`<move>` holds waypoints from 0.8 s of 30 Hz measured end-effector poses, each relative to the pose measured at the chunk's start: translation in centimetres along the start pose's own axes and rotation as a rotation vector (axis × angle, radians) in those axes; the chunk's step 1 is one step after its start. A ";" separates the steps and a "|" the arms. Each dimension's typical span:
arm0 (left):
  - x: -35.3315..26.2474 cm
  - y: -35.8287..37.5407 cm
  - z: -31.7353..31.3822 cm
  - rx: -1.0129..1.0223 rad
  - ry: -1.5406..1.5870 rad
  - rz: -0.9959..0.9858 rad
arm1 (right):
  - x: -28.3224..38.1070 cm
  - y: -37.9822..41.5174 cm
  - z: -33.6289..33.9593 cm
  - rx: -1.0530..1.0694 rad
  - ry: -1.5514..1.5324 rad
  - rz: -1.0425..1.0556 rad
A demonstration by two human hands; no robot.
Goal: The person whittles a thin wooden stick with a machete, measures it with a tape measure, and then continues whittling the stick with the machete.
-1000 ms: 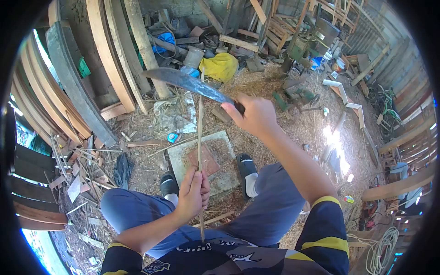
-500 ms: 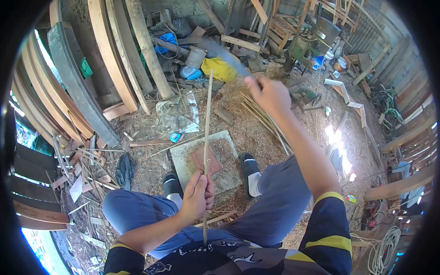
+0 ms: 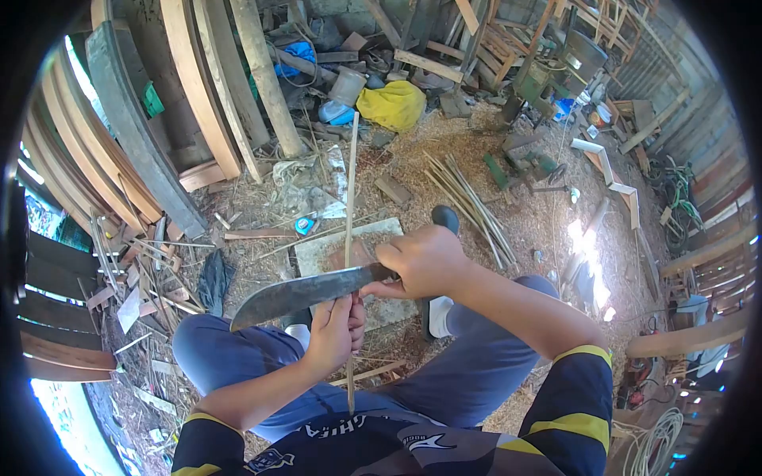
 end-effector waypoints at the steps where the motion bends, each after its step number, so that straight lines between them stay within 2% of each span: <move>1: -0.1 0.3 -0.5 -0.001 -0.004 -0.016 | -0.3 -0.1 0.2 -0.021 0.020 0.014; 2: -0.2 0.4 -0.7 -0.002 -0.011 -0.033 | -2.0 0.1 -0.5 -0.020 0.060 -0.032; 4: 0.4 0.8 -0.9 0.011 -0.014 0.014 | -8.0 -0.2 -0.9 0.031 0.098 -0.378; 6: 1.0 1.0 -1.1 0.025 0.005 0.050 | -14.0 0.4 -0.1 -0.022 0.117 -0.641; 9: 0.1 0.0 -0.7 0.042 0.049 0.054 | -15.4 2.3 -0.2 -0.035 0.061 -0.780; 10: -0.1 0.0 -0.6 0.040 0.062 0.056 | -14.3 2.3 0.0 -0.075 -0.017 -0.778; 13: -0.6 0.0 -0.4 0.036 0.079 0.012 | -9.8 1.3 0.6 -0.128 -0.162 -0.589; 16: -1.0 -0.1 -0.6 0.037 0.094 -0.004 | -4.4 0.6 0.0 -0.001 -0.125 -0.268; 20: 0.2 -0.4 0.4 0.012 0.166 0.055 | -0.3 0.9 -1.1 -0.001 0.028 -0.014; 23: 0.0 0.3 -0.3 0.047 0.143 0.020 | -1.7 0.3 -0.9 0.001 0.054 -0.041; 24: 0.4 0.3 -0.2 0.046 0.144 0.030 | -4.0 0.0 -1.0 0.013 0.113 -0.172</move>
Point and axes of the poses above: each hand's wrist, its own y-axis away from the middle knuckle, its own z-axis out of the back of the hand, x = y × z, the point moved 9 cm from there along -y, towards the middle knuckle, and after that the axes turned 15 degrees about y, right-handed, at the moved point
